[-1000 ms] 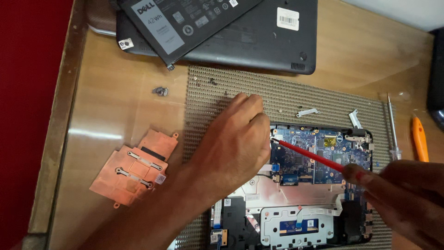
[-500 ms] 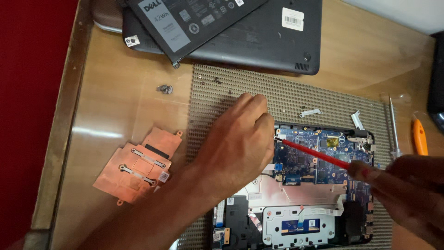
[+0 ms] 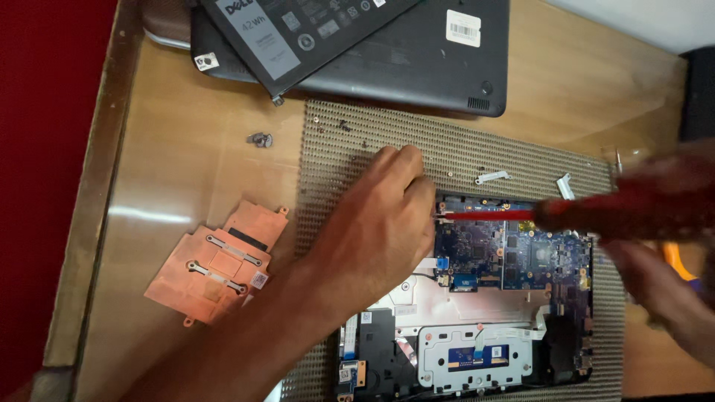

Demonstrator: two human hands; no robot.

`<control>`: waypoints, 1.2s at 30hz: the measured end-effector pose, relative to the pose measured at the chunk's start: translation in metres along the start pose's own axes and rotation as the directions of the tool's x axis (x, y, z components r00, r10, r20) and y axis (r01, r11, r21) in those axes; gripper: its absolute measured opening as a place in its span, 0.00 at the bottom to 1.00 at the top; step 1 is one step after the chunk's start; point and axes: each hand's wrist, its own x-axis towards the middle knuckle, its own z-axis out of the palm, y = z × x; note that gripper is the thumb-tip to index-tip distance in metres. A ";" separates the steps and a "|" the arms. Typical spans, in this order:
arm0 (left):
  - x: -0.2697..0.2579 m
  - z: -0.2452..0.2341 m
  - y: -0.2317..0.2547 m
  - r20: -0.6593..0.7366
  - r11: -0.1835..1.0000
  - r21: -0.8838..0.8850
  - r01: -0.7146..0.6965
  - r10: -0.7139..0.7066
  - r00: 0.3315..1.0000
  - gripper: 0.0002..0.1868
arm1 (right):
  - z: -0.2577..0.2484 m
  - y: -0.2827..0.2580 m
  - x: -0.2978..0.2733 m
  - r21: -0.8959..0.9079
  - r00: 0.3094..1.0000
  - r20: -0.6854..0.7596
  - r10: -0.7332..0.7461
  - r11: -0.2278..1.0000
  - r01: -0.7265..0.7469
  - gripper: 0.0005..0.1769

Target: The person works on the internal components of a disassembled laptop placed on a desk. They use their hands to connect a small ribbon cable to the motherboard and then use a red-handled screwdriver to tighten screws securing the component.

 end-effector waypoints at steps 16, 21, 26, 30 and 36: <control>-0.002 0.002 0.000 0.078 0.948 0.266 -0.176 0.161 0.984 0.13 | 0.005 -0.096 -0.131 0.255 0.139 -0.145 -0.980 0.099 0.962 0.26; -0.002 0.005 0.000 -0.068 0.998 0.043 -0.054 0.057 0.996 0.06 | 0.011 -0.113 -0.147 0.257 0.269 -0.196 -0.943 0.215 0.942 0.25; -0.002 0.001 0.002 -0.025 0.977 0.191 -0.095 0.101 0.995 0.05 | 0.009 -0.106 -0.120 0.441 0.287 -0.266 -0.920 0.149 0.885 0.30; -0.001 0.000 0.002 0.107 0.893 0.404 -0.200 0.170 0.980 0.09 | -0.009 -0.074 -0.083 0.426 0.263 -0.261 -0.929 0.134 0.895 0.28; 0.000 0.000 -0.001 0.136 0.895 0.391 -0.215 0.175 0.975 0.12 | -0.013 -0.094 -0.078 0.529 0.163 -0.209 -0.964 0.029 0.848 0.19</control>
